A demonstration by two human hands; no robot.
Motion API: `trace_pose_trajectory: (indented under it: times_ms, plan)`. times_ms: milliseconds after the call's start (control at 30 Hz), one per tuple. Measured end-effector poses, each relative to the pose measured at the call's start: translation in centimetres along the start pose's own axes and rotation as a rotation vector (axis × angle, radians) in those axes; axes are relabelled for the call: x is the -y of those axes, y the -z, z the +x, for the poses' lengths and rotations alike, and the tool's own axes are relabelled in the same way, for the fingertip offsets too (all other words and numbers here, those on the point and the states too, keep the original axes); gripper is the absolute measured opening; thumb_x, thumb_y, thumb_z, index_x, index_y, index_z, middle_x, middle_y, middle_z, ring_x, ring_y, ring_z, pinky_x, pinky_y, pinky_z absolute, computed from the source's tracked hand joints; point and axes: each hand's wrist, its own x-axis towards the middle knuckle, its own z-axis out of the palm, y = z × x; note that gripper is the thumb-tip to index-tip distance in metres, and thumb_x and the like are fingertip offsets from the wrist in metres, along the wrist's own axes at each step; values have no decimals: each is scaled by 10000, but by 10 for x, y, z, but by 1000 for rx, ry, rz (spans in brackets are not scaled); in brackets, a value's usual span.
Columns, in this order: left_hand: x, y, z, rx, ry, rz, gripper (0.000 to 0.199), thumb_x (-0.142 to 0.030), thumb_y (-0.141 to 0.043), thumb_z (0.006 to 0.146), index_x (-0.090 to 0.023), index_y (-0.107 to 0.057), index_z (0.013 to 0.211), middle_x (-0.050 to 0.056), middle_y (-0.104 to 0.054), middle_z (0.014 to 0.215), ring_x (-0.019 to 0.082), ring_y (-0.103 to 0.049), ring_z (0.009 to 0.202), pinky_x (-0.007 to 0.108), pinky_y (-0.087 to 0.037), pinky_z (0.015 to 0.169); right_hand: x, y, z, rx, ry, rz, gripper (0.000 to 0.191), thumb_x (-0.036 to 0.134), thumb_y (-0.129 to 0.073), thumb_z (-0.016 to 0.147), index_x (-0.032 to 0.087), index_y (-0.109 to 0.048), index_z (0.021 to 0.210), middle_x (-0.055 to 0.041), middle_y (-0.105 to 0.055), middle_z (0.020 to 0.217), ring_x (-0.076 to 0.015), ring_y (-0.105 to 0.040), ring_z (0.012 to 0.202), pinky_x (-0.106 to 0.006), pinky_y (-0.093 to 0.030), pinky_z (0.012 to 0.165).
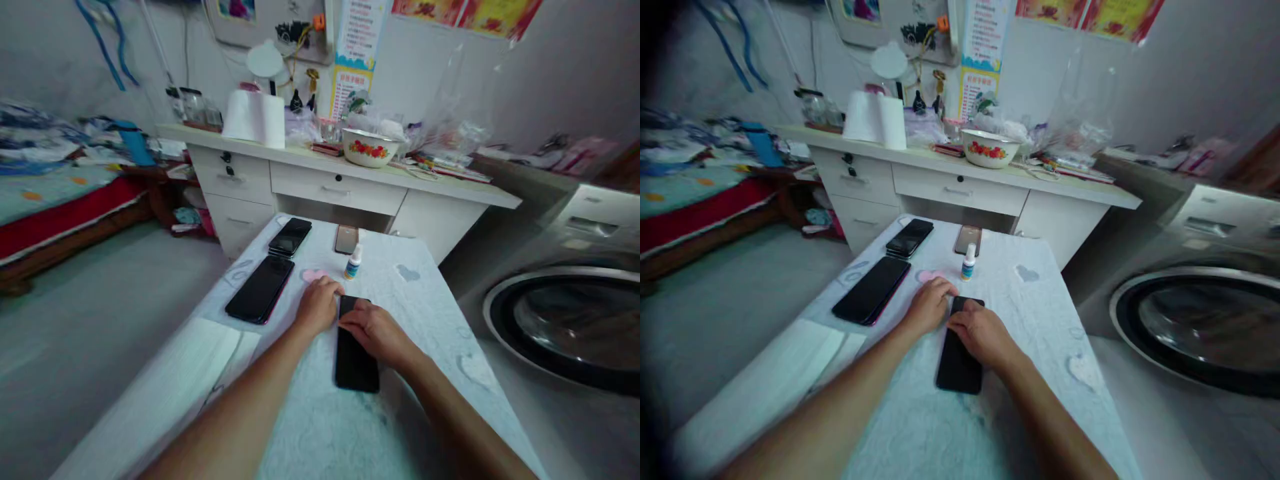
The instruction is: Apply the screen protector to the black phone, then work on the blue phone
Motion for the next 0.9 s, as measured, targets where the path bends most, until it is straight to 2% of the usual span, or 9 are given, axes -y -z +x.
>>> trace_pose_trajectory:
  times_ms: [200,700,800,900]
  plan:
    - [-1,0,0,5,5,1,327,-34,-420,759,-200,-663,900,38,-615,966,167,-553,981,309,-432,913,6,2,-13,30,48,26,205,258,-504,932,213,-704,929,-28,-568,832,-124,-550,762,-230,-411,695]
    - [-7,4,0,21,7,13,232,-96,-491,780,-200,-664,895,43,-618,964,180,-562,972,332,-441,908,-22,-7,-2,-285,-343,-155,237,281,-471,948,230,-702,965,-34,-566,859,-142,-580,827,-226,-396,738]
    - [-7,4,0,15,8,13,232,-96,-495,776,-202,-663,894,41,-617,965,181,-562,971,333,-440,909,-24,-9,0,-309,-401,-175,229,268,-473,943,228,-698,937,-34,-567,860,-146,-583,827,-225,-393,735]
    - [-6,3,0,10,5,15,239,-92,-491,774,-203,-663,897,40,-618,966,181,-563,968,332,-441,907,-23,-11,3,-304,-394,-179,225,260,-471,943,235,-695,955,-32,-567,870,-143,-585,824,-221,-392,729]
